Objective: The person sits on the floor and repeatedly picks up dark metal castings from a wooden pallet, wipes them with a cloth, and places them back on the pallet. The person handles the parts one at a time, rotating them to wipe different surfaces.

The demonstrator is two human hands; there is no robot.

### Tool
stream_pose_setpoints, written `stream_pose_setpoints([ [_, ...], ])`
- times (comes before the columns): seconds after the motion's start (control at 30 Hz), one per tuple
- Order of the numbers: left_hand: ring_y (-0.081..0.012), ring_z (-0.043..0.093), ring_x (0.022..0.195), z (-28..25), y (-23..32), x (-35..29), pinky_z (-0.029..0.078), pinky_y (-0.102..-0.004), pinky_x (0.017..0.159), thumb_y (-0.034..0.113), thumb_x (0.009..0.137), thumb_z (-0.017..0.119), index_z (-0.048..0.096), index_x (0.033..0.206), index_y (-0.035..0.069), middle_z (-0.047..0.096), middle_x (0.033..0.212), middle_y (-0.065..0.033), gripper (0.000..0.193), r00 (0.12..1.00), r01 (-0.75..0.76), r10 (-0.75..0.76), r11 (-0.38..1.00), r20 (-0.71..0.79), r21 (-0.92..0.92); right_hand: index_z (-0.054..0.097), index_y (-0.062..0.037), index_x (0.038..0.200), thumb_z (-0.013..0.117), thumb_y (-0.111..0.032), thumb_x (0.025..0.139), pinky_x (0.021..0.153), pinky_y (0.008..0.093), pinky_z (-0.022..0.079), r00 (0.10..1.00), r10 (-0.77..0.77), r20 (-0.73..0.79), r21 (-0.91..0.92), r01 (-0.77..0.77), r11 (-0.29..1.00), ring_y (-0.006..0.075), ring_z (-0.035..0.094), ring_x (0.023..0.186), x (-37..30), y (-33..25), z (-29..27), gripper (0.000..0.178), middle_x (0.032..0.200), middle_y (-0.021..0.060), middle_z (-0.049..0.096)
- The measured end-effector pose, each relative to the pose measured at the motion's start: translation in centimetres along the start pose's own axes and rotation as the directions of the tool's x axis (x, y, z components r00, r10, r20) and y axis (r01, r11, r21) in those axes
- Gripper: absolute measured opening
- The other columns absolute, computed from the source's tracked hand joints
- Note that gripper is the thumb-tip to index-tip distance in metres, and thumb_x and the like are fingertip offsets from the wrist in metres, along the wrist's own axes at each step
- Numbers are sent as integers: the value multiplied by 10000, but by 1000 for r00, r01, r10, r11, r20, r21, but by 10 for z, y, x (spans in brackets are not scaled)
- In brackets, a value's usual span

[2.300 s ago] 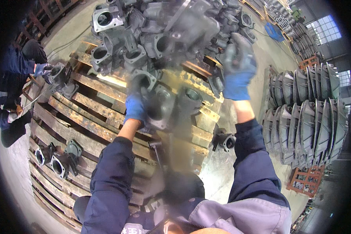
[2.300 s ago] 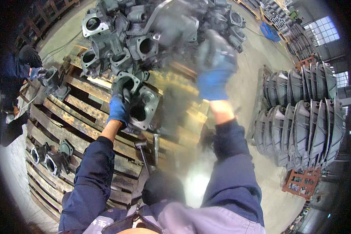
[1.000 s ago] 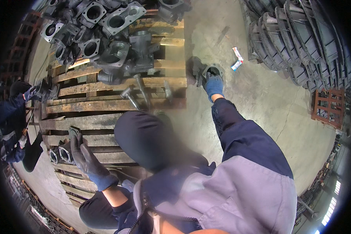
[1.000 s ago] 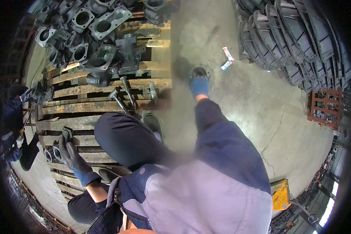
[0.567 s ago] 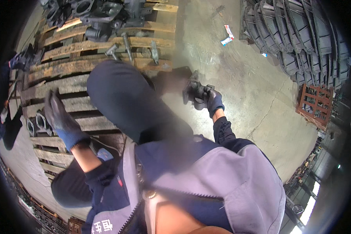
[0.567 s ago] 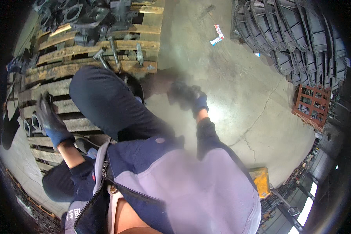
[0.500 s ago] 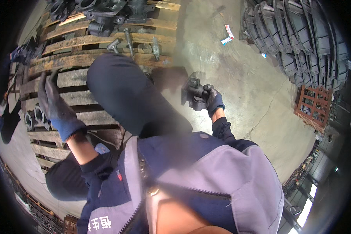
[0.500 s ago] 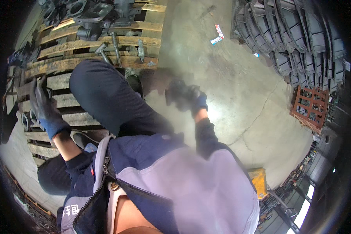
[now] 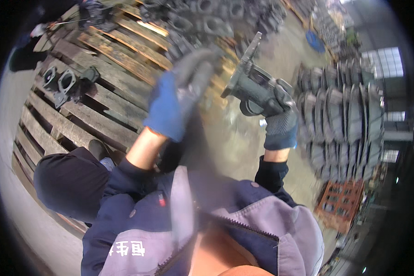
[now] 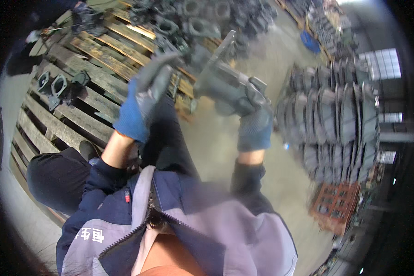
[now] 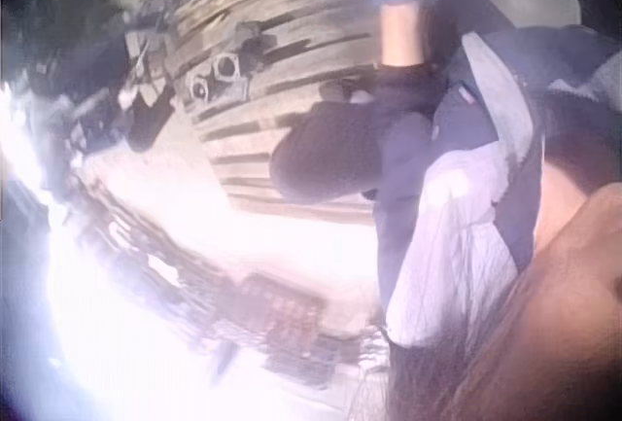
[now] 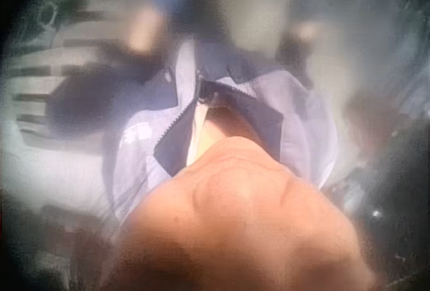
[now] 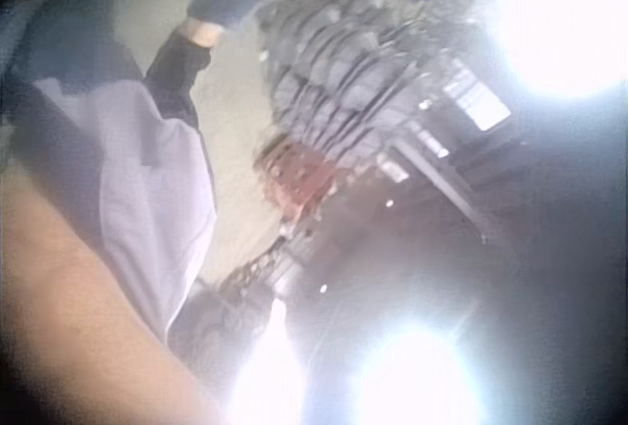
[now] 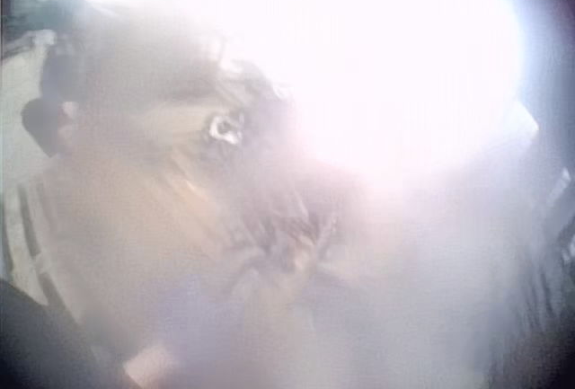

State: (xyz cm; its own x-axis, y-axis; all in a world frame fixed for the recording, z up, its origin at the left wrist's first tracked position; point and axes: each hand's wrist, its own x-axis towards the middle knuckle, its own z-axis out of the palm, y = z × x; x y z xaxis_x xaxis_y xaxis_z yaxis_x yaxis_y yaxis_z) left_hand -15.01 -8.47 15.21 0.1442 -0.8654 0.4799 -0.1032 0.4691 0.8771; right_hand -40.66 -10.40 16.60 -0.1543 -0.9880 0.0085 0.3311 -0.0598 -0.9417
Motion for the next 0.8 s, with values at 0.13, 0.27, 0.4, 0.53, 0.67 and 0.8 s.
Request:
stream_pose_setpoints([
  [0.13, -310, 671, 934, -24, 15, -5, 512, -361, 804, 160, 961, 555, 621, 1166, 7, 676, 1040, -199, 263, 995, 11, -22, 992, -93, -125, 593, 19, 1212, 486, -76, 939, 683, 251, 458, 988, 87, 124, 182, -109, 977, 139, 582, 832, 33, -5, 69, 308, 1066, 108, 635],
  [0.27, -424, 613, 851, -43, 28, -30, 481, -441, 745, 152, 939, 549, 620, 1025, 1, 630, 901, -230, 188, 923, -54, 31, 997, -384, -49, 569, 33, 1237, 430, -132, 928, 947, 383, 508, 693, 233, 682, 149, -443, 884, 272, 626, 1052, 70, 38, 125, 378, 1174, 184, 636],
  [0.4, -445, 585, 799, -57, 8, -45, 465, -484, 775, 203, 909, 565, 596, 875, 8, 616, 825, -219, 201, 781, 90, 218, 888, -585, 451, 626, -10, 1105, 454, -181, 976, 848, 314, 522, 833, 262, 487, -139, -223, 965, 200, 628, 931, 74, 141, 162, 275, 1032, 87, 663],
  [0.53, -427, 610, 814, -89, -36, -62, 493, -467, 761, 254, 912, 569, 610, 823, 4, 642, 816, -208, 268, 817, 322, -49, 865, -574, 384, 640, -33, 1061, 503, -215, 961, 793, 319, 519, 788, 134, 601, -491, 232, 840, 188, 624, 863, 53, 206, 190, 248, 972, 76, 663],
  [0.67, -399, 641, 836, -110, -79, -91, 499, -459, 710, 353, 943, 533, 682, 893, -1, 658, 840, -235, 387, 606, 520, -284, 849, -743, 98, 651, -30, 983, 490, -157, 929, 772, 355, 532, 609, 679, 409, -180, -676, 715, 233, 637, 823, 29, 219, 224, 212, 911, 63, 666],
  [0.8, -404, 638, 926, -162, -138, -128, 494, -450, 779, 427, 957, 455, 679, 1002, 0, 666, 981, -255, 484, 205, 703, -642, 622, -739, -346, 661, -26, 1111, 676, -201, 824, 854, 378, 525, 477, 318, 819, -534, 433, 726, 309, 660, 939, -9, 244, 239, 337, 1068, 163, 685],
])
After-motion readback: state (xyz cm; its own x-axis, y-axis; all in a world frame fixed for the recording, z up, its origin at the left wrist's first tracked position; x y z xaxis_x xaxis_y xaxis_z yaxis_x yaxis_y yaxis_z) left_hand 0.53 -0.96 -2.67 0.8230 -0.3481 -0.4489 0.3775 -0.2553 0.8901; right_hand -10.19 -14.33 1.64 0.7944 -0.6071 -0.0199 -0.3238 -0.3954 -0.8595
